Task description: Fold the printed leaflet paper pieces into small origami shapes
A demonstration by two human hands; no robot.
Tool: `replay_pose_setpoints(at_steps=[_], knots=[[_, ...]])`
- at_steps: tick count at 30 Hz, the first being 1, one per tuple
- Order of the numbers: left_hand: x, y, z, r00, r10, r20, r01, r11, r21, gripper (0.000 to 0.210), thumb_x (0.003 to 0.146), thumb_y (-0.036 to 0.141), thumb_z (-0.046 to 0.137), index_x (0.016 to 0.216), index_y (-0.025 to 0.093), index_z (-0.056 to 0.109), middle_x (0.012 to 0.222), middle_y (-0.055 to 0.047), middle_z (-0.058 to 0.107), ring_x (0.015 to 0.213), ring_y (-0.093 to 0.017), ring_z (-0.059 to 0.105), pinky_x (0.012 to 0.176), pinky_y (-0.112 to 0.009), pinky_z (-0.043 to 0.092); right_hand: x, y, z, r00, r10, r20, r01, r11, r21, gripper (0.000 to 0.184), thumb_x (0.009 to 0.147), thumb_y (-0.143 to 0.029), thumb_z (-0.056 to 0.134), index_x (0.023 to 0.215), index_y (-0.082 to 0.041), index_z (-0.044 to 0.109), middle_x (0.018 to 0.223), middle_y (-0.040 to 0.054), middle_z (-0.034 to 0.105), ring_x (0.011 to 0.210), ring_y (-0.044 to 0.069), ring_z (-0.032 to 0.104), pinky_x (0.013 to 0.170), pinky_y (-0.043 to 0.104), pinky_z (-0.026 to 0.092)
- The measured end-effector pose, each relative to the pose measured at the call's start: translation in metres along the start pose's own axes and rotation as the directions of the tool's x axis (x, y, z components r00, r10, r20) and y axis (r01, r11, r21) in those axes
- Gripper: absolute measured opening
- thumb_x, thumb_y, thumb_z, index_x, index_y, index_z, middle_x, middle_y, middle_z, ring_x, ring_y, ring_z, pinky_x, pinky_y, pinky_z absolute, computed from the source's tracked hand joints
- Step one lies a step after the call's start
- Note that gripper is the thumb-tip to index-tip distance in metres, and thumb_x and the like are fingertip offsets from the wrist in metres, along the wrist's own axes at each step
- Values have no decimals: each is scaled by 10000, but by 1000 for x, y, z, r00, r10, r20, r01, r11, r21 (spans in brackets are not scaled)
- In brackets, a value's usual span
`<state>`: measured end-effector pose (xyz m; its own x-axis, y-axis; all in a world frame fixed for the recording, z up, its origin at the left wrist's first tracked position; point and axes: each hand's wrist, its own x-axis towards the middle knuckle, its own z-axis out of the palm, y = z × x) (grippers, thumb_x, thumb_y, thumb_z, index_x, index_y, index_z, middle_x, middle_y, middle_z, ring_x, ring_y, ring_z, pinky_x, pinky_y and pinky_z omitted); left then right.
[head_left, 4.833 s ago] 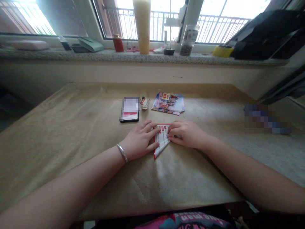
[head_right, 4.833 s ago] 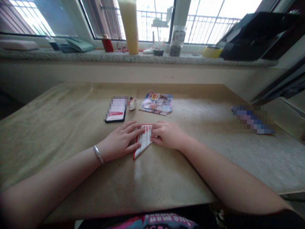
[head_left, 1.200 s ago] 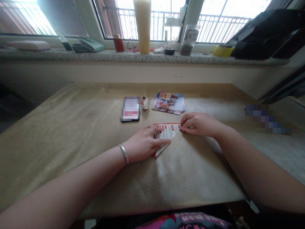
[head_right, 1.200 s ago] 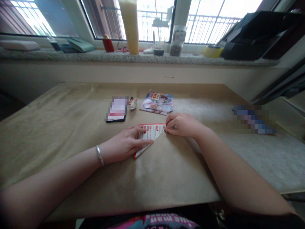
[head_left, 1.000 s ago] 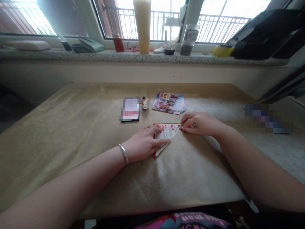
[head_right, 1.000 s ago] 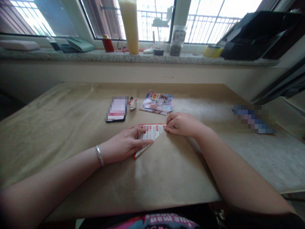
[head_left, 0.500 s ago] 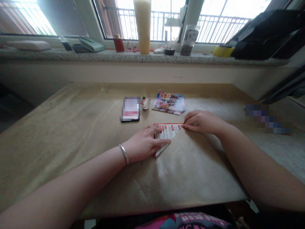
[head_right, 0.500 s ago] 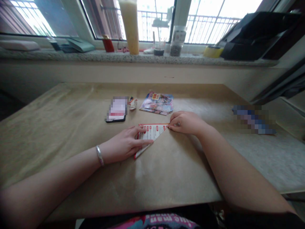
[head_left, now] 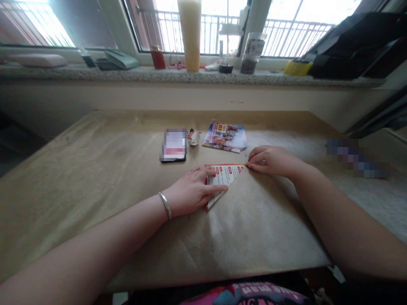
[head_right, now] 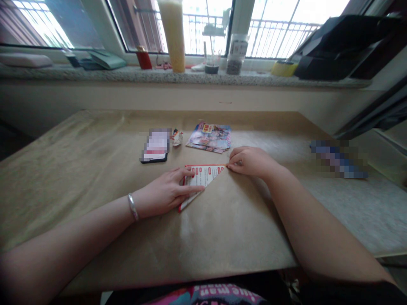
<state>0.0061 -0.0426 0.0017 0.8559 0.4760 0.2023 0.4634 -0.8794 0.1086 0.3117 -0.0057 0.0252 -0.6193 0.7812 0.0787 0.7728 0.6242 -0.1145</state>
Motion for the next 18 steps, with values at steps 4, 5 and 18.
replay_pose_setpoints(at_steps=[4,5,18], knots=[[0,-1,1,1000,1,-5,-1,1000,-5,353,905,302,501,1248,358,561,1298,-95,455,1195,-266,460,999,-471,411,0,4,3,1000,-2,-6,3,1000,30,243,861,-317,525,818,-214,741,911,45,696,787,160,634,726,279,480],[0,-1,1,1000,1,-5,-1,1000,-6,352,905,304,501,1248,360,561,1304,-95,451,1200,-268,455,999,-473,411,0,6,5,1000,6,-16,-6,999,42,239,858,-310,525,813,-211,738,910,46,696,791,162,634,732,283,482],[2,-2,2,1000,-9,-7,8,997,-76,340,919,291,468,1238,334,576,1308,-100,459,1207,-254,454,1013,-458,405,8,-8,21,968,-116,-221,161,967,196,131,821,-267,589,884,-212,689,939,61,679,882,175,608,817,311,480]])
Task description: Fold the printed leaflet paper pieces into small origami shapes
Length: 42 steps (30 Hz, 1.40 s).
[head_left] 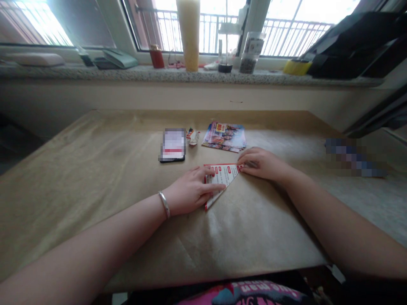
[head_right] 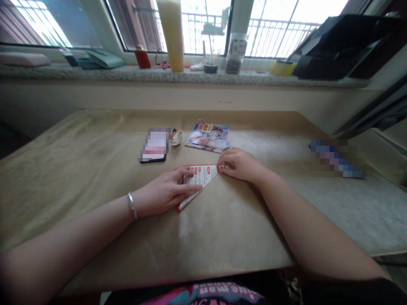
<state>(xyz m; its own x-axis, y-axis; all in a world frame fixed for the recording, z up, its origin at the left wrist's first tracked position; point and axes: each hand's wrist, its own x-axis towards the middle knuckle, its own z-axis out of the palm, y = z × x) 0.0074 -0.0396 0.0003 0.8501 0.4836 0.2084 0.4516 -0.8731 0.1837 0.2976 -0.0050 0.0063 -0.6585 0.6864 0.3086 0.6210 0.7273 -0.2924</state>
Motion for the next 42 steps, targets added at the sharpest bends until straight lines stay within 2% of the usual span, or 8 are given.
replay_pose_setpoints(at_steps=[4,11,14,19,25,30,36,42], knots=[[1,0,-4,999,-28,21,29,999,-40,335,922,284,461,1235,304,579,1321,-94,460,1221,-248,446,1029,-445,398,6,-18,4,995,-79,68,78,997,11,168,800,-244,607,944,-213,688,984,71,662,893,177,601,809,312,475],[2,-1,-11,999,-32,30,34,998,-58,335,927,338,448,1229,270,576,1386,-88,417,1310,-268,357,1056,-466,365,9,-36,5,990,-98,99,116,974,-197,219,791,-205,562,972,-206,686,959,72,665,861,193,598,772,306,453],[3,-3,-13,999,9,-35,-10,1000,-30,366,884,415,520,1203,250,590,1302,-75,520,1284,-270,390,1086,-491,312,9,-42,5,991,-56,119,88,957,-277,190,826,-248,542,944,-205,684,926,69,665,831,193,596,724,293,434],[4,-4,-12,987,50,-154,-23,985,172,214,911,260,488,1046,277,654,1124,21,651,1204,-223,470,1127,-501,215,12,-54,11,995,39,97,-4,941,-339,204,874,-293,497,923,-202,674,878,58,652,759,176,596,639,273,393],[8,-8,-7,992,73,-107,-47,973,225,256,929,237,447,1109,266,627,1127,10,652,1156,-202,503,1120,-483,240,16,-57,21,997,39,68,-19,962,-272,199,887,-266,482,920,-220,673,907,47,659,745,158,597,622,260,381],[12,-9,-7,996,73,-52,-61,979,194,310,926,231,422,1198,229,570,1172,-21,626,1162,-210,490,1111,-474,256,19,-57,26,1000,8,30,-3,984,-178,167,860,-200,494,892,-194,657,922,57,653,836,179,591,708,270,423],[13,-10,-9,998,64,-27,-58,981,183,298,907,223,426,1163,205,579,1173,-51,610,1136,-208,494,1102,-452,267,21,-52,28,1000,-22,-15,21,998,-63,131,815,-148,528,857,-191,644,887,53,637,807,165,566,729,273,440],[12,-11,-13,997,79,-8,-76,978,192,295,917,228,406,1152,203,582,1142,-49,617,1100,-212,504,1081,-447,291,20,-50,28,999,-38,-13,37,998,-53,133,824,-152,523,833,-184,651,885,60,640,817,170,569,734,279,450]])
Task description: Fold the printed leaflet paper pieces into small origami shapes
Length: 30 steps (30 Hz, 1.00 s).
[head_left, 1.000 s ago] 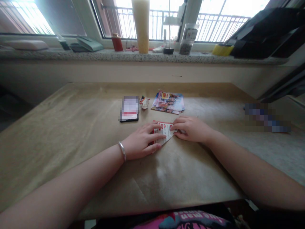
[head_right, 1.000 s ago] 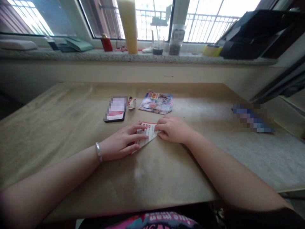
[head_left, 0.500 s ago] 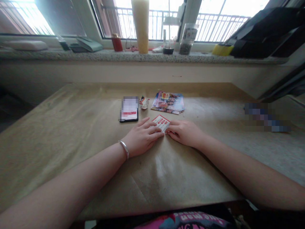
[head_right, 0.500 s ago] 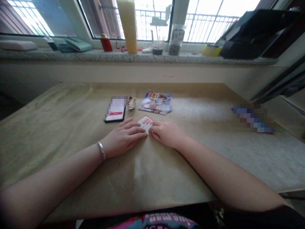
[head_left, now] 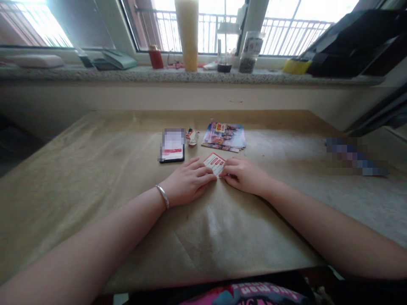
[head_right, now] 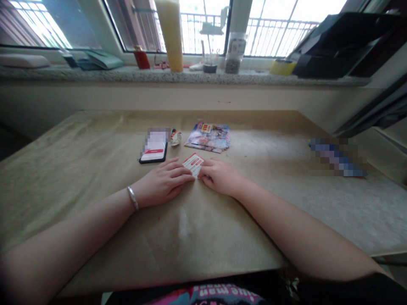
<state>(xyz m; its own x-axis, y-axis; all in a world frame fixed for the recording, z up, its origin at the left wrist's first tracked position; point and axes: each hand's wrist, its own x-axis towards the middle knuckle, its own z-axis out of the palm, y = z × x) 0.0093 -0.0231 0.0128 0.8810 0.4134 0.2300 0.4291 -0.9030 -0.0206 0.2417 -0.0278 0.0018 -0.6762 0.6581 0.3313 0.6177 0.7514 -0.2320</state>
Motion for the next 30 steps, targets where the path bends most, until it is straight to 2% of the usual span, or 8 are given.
replay_pose_setpoints(at_steps=[6,10,15,22,30], knots=[[-4,-5,-2,1000,19,7,-19,1000,-9,299,911,216,419,1163,219,581,1135,-40,621,1088,-205,504,1068,-441,309,-1,1,-2,999,-50,-1,50,998,-34,142,828,-151,517,846,-202,649,1009,56,660,919,192,572,808,322,459],[-6,-8,-5,999,28,20,-28,1000,-7,313,901,192,425,1160,235,595,1102,-34,629,1052,-201,509,1050,-440,334,-1,2,-4,998,-63,3,63,997,-53,150,833,-159,517,862,-211,655,1023,49,668,924,195,578,814,330,461],[-6,-11,-6,999,29,34,-29,999,15,309,903,171,434,1153,241,601,1109,-22,627,1042,-213,507,1028,-433,363,-2,3,-4,994,-106,24,108,990,-93,223,888,-195,471,976,-227,673,1053,52,662,925,192,571,825,335,453],[-8,-13,-3,1000,15,10,-15,999,36,316,923,144,418,1164,259,586,1179,-2,615,1151,-193,491,1124,-493,215,-2,1,0,998,-63,17,65,983,-170,254,900,-213,466,1047,-235,673,1060,60,658,928,208,550,817,344,448],[-3,-9,0,1000,-5,29,5,1000,21,315,919,215,432,1202,260,562,1126,-20,610,1118,-211,493,1110,-501,223,1,1,0,997,-71,-12,69,992,-104,205,872,-179,494,949,-209,682,1004,42,680,893,193,560,802,321,457]])
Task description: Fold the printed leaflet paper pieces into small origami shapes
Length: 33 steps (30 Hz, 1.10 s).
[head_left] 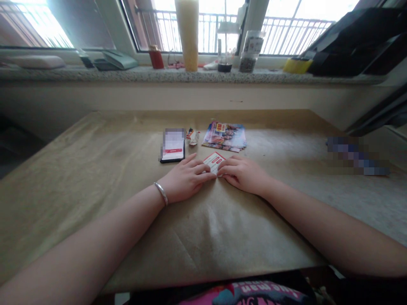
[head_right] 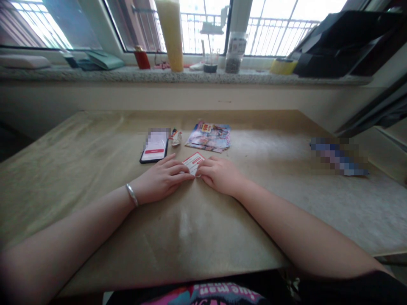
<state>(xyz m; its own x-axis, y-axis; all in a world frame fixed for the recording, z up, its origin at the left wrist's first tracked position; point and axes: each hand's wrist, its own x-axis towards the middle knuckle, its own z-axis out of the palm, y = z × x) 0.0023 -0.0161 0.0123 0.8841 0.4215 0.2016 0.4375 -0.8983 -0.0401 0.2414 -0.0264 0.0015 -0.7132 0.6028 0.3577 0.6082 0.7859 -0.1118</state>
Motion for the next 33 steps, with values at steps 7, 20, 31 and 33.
replay_pose_setpoints(at_steps=[7,20,31,33], knots=[[-3,-2,1,1000,-23,2,23,1000,8,311,919,244,419,1193,259,565,1151,-42,583,1065,-230,485,1067,-517,274,-2,4,0,997,-75,-4,75,997,-23,229,892,-194,479,968,-222,693,993,50,680,875,183,559,773,310,456],[-8,-9,-14,998,1,57,-2,1000,22,343,865,178,470,1163,288,599,1081,-21,620,968,-196,518,978,-429,349,1,0,-3,995,-82,50,86,994,-72,248,905,-203,464,1013,-222,687,1012,64,676,900,183,559,768,301,450],[-13,-11,-21,997,-16,74,12,999,52,352,837,154,485,1135,287,617,1073,-11,631,983,-199,545,1042,-490,306,3,-2,-2,996,-82,39,85,993,-84,244,903,-200,463,1000,-223,686,1003,58,676,884,181,558,757,300,448],[-14,-11,-21,997,-13,71,9,998,63,346,834,154,491,1125,284,624,1062,-13,636,969,-195,551,1055,-492,294,3,-2,-1,996,-84,35,87,993,-86,241,900,-200,469,1001,-227,686,1001,56,677,879,181,558,754,298,447]])
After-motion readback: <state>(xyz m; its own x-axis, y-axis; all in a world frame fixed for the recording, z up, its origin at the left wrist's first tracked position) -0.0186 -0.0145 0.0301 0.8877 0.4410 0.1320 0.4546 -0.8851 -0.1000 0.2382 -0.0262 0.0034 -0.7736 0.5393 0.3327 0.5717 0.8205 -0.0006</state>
